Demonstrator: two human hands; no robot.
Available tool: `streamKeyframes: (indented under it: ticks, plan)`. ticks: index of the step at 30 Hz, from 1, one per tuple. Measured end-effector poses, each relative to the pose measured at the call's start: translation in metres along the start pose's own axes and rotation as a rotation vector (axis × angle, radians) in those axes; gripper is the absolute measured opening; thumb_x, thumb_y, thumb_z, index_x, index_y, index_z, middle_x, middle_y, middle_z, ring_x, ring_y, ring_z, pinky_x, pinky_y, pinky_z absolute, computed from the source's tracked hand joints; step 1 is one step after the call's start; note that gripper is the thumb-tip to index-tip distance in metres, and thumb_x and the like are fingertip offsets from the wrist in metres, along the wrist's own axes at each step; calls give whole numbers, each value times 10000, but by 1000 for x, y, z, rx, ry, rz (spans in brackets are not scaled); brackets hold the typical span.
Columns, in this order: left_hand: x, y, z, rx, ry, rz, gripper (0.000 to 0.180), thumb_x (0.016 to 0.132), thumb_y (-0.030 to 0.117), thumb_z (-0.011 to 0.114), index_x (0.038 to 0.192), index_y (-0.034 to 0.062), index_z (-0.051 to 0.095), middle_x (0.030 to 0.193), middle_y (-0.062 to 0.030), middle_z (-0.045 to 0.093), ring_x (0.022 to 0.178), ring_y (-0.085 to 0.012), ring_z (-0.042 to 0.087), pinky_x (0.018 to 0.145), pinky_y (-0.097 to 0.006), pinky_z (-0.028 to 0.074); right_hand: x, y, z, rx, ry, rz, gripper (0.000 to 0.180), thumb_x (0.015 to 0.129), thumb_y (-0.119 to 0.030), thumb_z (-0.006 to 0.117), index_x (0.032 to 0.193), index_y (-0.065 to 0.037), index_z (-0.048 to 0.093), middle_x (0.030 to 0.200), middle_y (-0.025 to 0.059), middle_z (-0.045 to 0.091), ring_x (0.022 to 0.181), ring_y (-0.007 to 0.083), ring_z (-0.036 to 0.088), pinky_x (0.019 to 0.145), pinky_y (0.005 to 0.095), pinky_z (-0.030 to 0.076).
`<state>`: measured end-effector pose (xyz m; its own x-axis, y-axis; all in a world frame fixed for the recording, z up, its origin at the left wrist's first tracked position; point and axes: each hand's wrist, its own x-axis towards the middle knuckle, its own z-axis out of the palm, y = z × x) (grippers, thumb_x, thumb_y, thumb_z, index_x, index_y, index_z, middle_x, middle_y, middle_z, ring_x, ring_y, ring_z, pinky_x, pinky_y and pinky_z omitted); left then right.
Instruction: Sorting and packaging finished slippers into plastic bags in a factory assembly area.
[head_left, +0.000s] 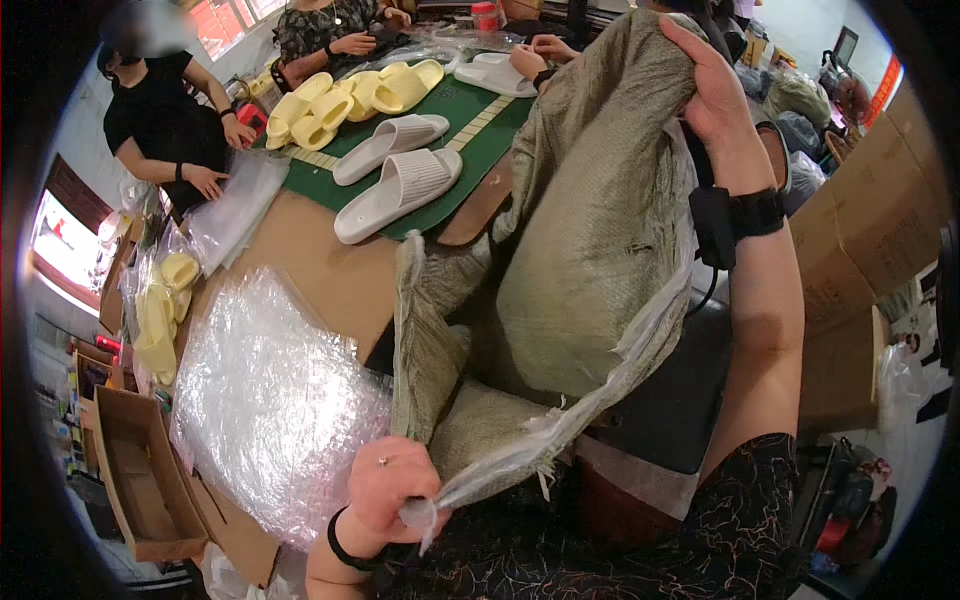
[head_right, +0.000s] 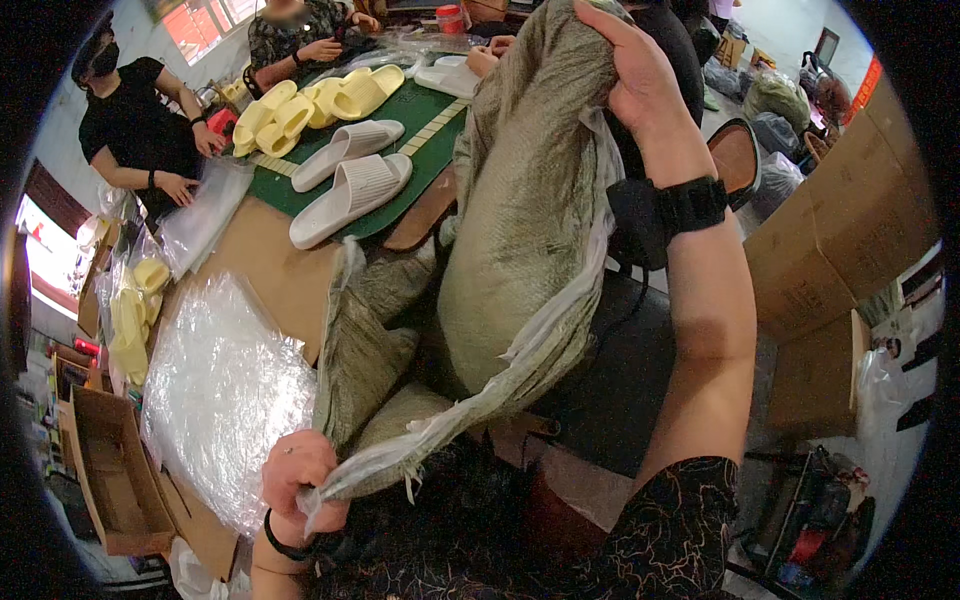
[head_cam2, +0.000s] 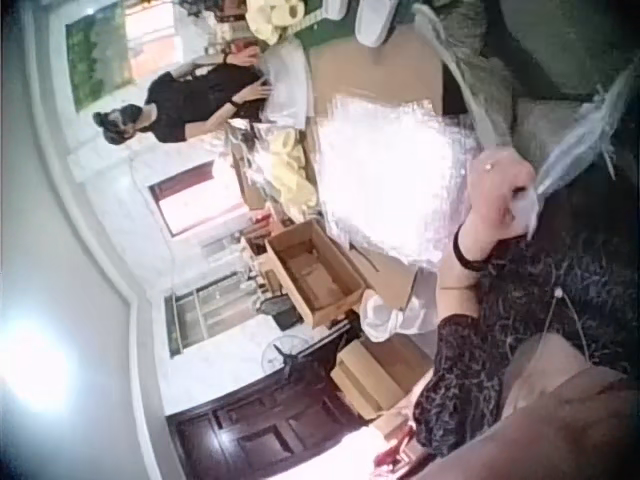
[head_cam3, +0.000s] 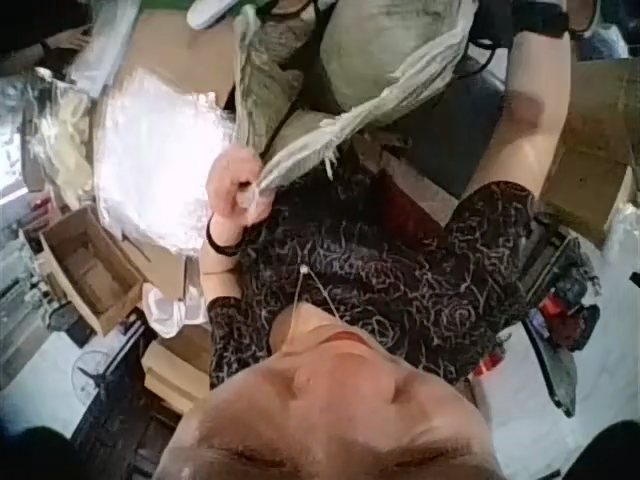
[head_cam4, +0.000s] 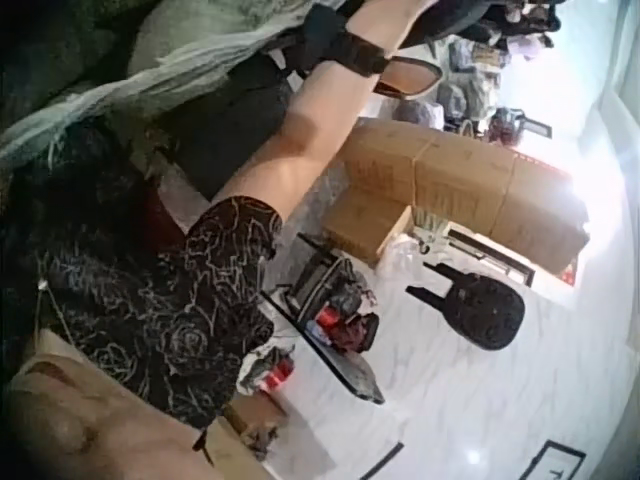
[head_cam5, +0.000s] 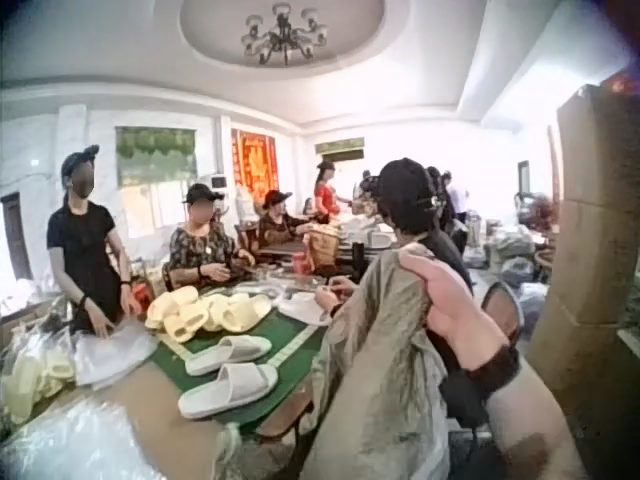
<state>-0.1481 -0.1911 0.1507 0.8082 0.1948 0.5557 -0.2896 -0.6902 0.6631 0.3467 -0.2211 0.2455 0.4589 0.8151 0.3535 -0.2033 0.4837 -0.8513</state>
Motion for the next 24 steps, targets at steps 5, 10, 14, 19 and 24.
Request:
streamKeyframes:
  ticks: [5, 10, 14, 19, 24]
  plan:
    - [-2, -2, 25, -73, -172, -327, 279, 789, 147, 714, 1051, 82, 644, 731, -106, 644, 638, -319, 632, 555, -361, 480, -29, 38, -5, -311, 182, 244, 326, 956, -275, 636, 1163, -24, 663, 1102, 42, 699, 977, 161, 660, 861, 318, 511]
    - [-13, -17, 63, 26, -387, -221, 522, 872, 232, 683, 1347, 104, 508, 965, -105, 691, 768, -304, 680, 642, -391, 536, -71, 80, -108, -264, 362, 403, 320, 949, -246, 591, 1123, 20, 631, 1144, 95, 646, 991, 181, 606, 829, 357, 495]
    - [-9, -22, 89, 29, -462, -140, 536, 873, 227, 682, 1362, 88, 510, 929, -108, 661, 762, -303, 667, 640, -376, 532, -89, 102, -157, -1242, 516, 456, 261, 907, -234, 624, 971, 18, 645, 899, 133, 656, 838, 217, 603, 741, 374, 460]
    - [4, -23, 121, 24, -423, 17, 519, 895, 178, 648, 1381, 65, 505, 847, -71, 632, 737, -255, 649, 635, -355, 523, -88, 128, -209, -1453, 573, 308, 269, 824, -286, 693, 763, -24, 701, 649, 123, 648, 612, 292, 619, 615, 414, 472]
    - [7, -27, 136, -3, -459, 41, 527, 899, 182, 640, 1391, 55, 503, 834, -65, 630, 752, -243, 651, 641, -356, 525, -126, 188, -268, -1652, 594, 264, 235, 835, -213, 613, 938, -70, 769, 946, 192, 707, 898, 384, 674, 831, 429, 546]
